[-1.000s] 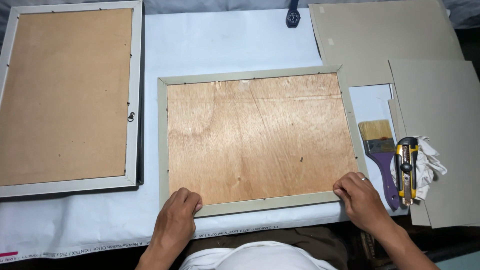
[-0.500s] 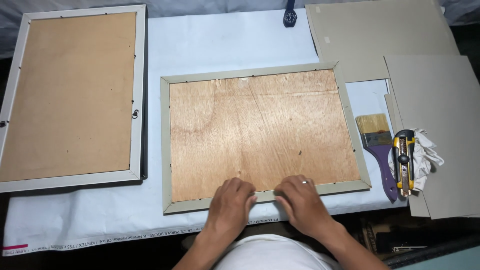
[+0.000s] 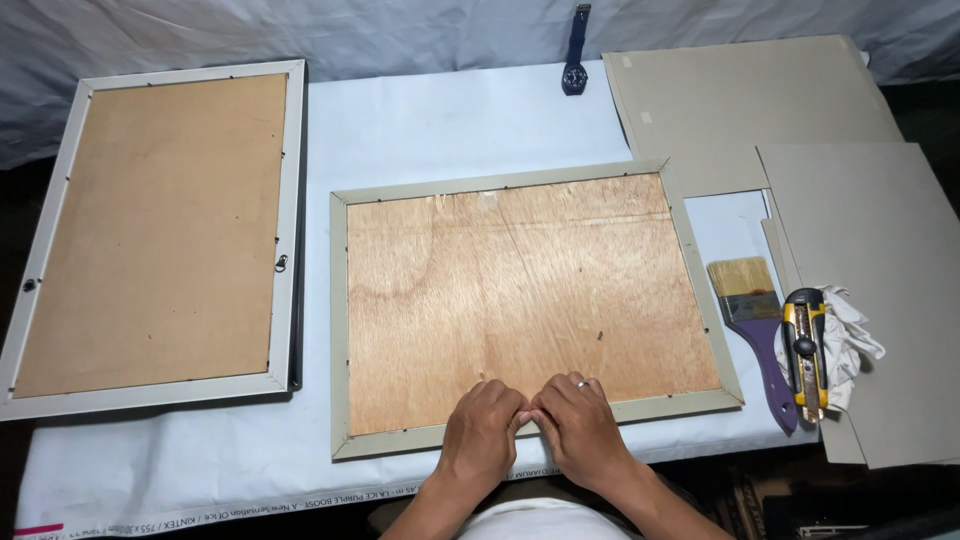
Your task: Cleaning a picture frame and assembling the components including the backing and a plywood board.
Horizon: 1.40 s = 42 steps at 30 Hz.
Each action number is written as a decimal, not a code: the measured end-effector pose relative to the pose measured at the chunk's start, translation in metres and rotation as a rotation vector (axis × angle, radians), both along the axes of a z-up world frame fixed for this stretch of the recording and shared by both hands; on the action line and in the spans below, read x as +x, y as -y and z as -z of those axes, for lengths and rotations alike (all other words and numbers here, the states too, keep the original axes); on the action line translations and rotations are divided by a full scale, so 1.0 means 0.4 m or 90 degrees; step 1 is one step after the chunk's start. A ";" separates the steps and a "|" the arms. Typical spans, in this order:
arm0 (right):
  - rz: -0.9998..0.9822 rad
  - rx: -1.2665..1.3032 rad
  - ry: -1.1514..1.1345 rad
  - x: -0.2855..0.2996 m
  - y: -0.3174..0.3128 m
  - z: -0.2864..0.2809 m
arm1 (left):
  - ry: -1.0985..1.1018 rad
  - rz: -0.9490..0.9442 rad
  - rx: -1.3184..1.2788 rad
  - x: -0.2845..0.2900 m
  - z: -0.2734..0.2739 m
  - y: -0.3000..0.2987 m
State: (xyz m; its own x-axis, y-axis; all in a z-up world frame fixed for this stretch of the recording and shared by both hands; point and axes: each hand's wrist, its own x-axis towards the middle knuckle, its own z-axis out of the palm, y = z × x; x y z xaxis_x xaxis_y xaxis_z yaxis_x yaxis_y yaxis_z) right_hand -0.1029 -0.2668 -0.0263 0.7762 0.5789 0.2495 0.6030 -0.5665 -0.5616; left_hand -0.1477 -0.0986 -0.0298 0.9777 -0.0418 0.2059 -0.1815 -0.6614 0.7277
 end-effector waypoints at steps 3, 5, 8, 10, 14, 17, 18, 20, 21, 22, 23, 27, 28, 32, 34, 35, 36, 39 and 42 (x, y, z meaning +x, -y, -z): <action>0.005 0.009 -0.005 -0.004 -0.001 -0.004 | -0.011 0.000 -0.008 -0.003 -0.002 0.000; -0.005 -0.018 -0.034 -0.001 0.011 -0.002 | -0.026 0.008 -0.020 -0.008 -0.014 -0.008; 0.034 -0.045 -0.071 0.043 0.069 0.011 | -0.099 -0.036 0.010 -0.002 -0.027 -0.075; 0.086 -0.049 -0.091 0.104 0.150 0.010 | -0.168 -0.084 0.047 0.005 -0.048 -0.162; 0.446 -0.339 -0.147 0.230 0.298 -0.073 | -0.380 -0.385 0.261 0.029 -0.120 -0.334; 0.475 -0.449 -0.194 0.257 0.322 -0.090 | -0.429 -0.362 0.344 0.035 -0.115 -0.383; 0.441 -0.459 -0.175 0.259 0.328 -0.080 | -0.413 -0.320 0.399 0.039 -0.102 -0.392; 0.415 -0.483 -0.141 0.279 0.371 -0.013 | -0.413 -0.282 0.416 0.048 -0.082 -0.411; 0.387 -0.508 -0.109 0.287 0.392 0.022 | -0.415 -0.245 0.434 0.053 -0.073 -0.422; 0.390 -0.506 -0.110 0.281 0.365 -0.018 | -0.413 -0.243 0.435 0.052 -0.082 -0.412; 0.389 -0.523 -0.124 0.274 0.338 -0.058 | -0.402 -0.248 0.447 0.051 -0.092 -0.403; 0.367 -0.540 -0.140 0.269 0.309 -0.098 | -0.386 -0.229 0.442 0.051 -0.095 -0.405; 0.367 -0.542 -0.142 0.268 0.302 -0.100 | -0.388 -0.228 0.442 0.052 -0.088 -0.404; 0.368 -0.561 -0.160 0.265 0.280 -0.103 | -0.374 -0.217 0.459 0.057 -0.069 -0.395; 0.379 -0.561 -0.171 0.266 0.269 -0.106 | -0.373 -0.228 0.449 0.057 -0.063 -0.395; 0.388 -0.552 -0.174 0.266 0.265 -0.109 | -0.375 -0.229 0.441 0.057 -0.059 -0.396; 0.398 -0.543 -0.180 0.260 0.262 -0.110 | -0.379 -0.227 0.435 0.054 -0.053 -0.396; 0.389 -0.569 -0.154 0.269 0.283 -0.077 | -0.378 -0.228 0.436 0.052 -0.045 -0.400; 0.383 -0.618 -0.360 0.310 0.257 -0.181 | -0.522 -0.245 0.387 0.086 -0.146 -0.403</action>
State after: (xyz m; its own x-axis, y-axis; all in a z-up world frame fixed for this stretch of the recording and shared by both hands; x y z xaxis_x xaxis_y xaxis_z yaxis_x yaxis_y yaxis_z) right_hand 0.0212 -0.3696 0.0460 0.8379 -0.1415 -0.5272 -0.0777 -0.9869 0.1414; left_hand -0.1131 0.0626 0.0285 0.7772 0.4218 -0.4669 0.5060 -0.8600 0.0654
